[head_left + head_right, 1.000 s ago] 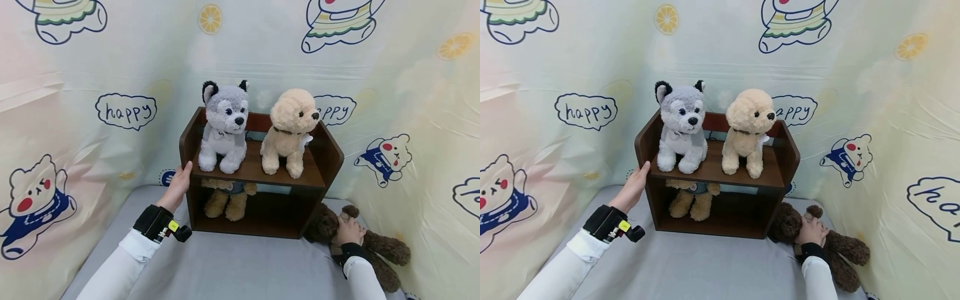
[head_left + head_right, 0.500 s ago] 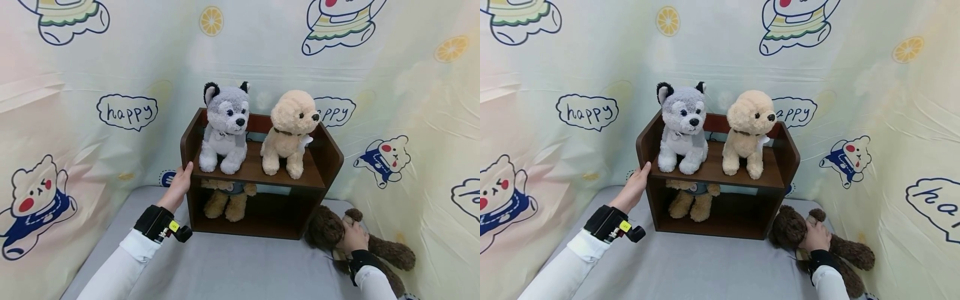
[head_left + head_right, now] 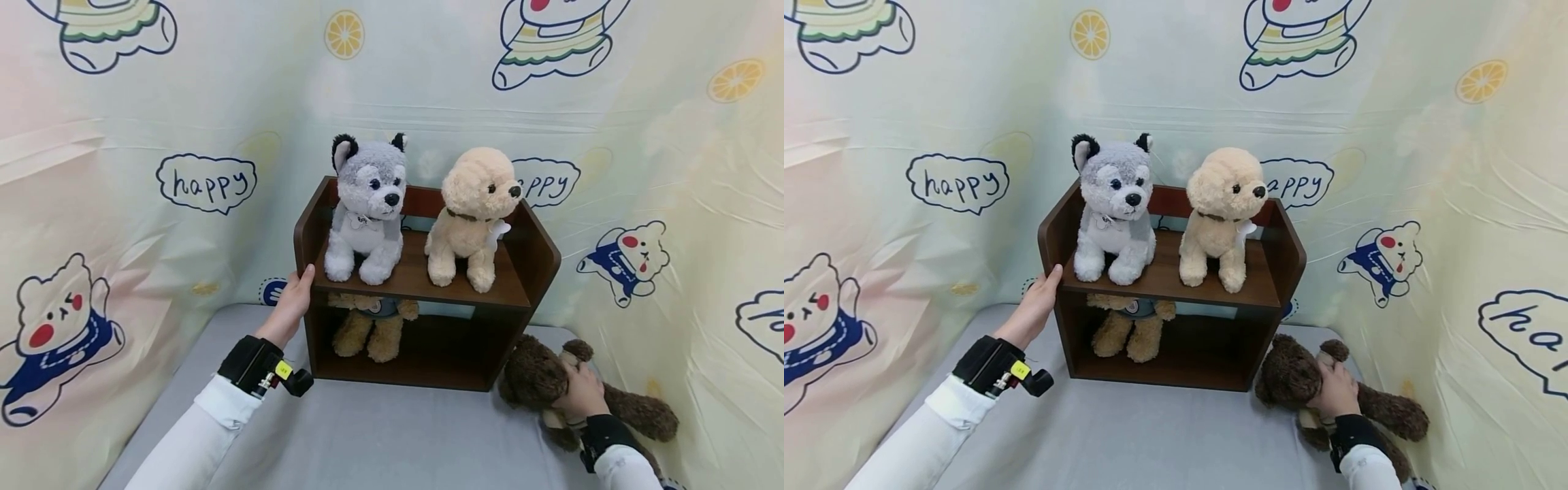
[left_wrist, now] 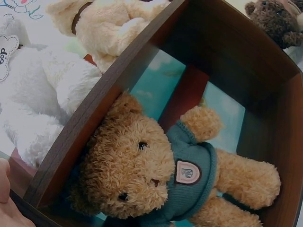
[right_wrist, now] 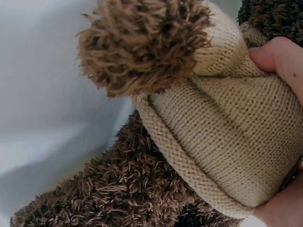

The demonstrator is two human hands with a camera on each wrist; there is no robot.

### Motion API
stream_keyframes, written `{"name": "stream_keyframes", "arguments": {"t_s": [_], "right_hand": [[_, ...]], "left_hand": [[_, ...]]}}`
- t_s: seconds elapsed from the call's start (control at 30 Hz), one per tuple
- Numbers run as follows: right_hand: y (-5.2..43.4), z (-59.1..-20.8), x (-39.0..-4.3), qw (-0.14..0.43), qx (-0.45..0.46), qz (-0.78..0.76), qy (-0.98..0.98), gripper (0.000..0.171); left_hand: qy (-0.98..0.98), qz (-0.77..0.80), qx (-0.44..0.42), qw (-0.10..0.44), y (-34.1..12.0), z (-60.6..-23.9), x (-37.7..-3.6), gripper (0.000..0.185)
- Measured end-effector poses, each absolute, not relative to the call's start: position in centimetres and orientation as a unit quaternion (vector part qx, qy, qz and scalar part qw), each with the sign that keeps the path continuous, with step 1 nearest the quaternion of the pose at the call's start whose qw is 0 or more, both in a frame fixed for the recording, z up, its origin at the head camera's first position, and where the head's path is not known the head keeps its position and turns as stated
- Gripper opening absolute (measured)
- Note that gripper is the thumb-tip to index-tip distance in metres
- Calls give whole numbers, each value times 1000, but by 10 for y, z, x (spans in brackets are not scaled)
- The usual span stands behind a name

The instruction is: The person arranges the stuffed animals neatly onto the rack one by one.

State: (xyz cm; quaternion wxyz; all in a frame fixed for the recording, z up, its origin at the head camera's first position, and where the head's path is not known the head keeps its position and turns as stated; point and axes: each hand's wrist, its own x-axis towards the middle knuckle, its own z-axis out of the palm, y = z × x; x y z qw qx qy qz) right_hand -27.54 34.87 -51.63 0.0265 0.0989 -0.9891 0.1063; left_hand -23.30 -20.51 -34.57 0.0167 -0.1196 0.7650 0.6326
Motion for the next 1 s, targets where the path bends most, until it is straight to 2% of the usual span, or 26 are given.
{"name": "stream_keyframes", "arguments": {"t_s": [0.33,0.57,0.8,1.0], "right_hand": [[356,-513,-263,143,185,127,-964,73],[357,-508,-256,192,233,144,-943,65],[354,-501,-250,209,266,143,-930,57],[346,-484,-239,169,247,170,-939,49]], "left_hand": [[767,630,-121,15,-205,-346,-232,78],[767,630,-118,16,-205,-346,-233,78],[765,632,-121,21,-206,-348,-232,78],[766,631,-118,21,-206,-347,-232,78]]}}
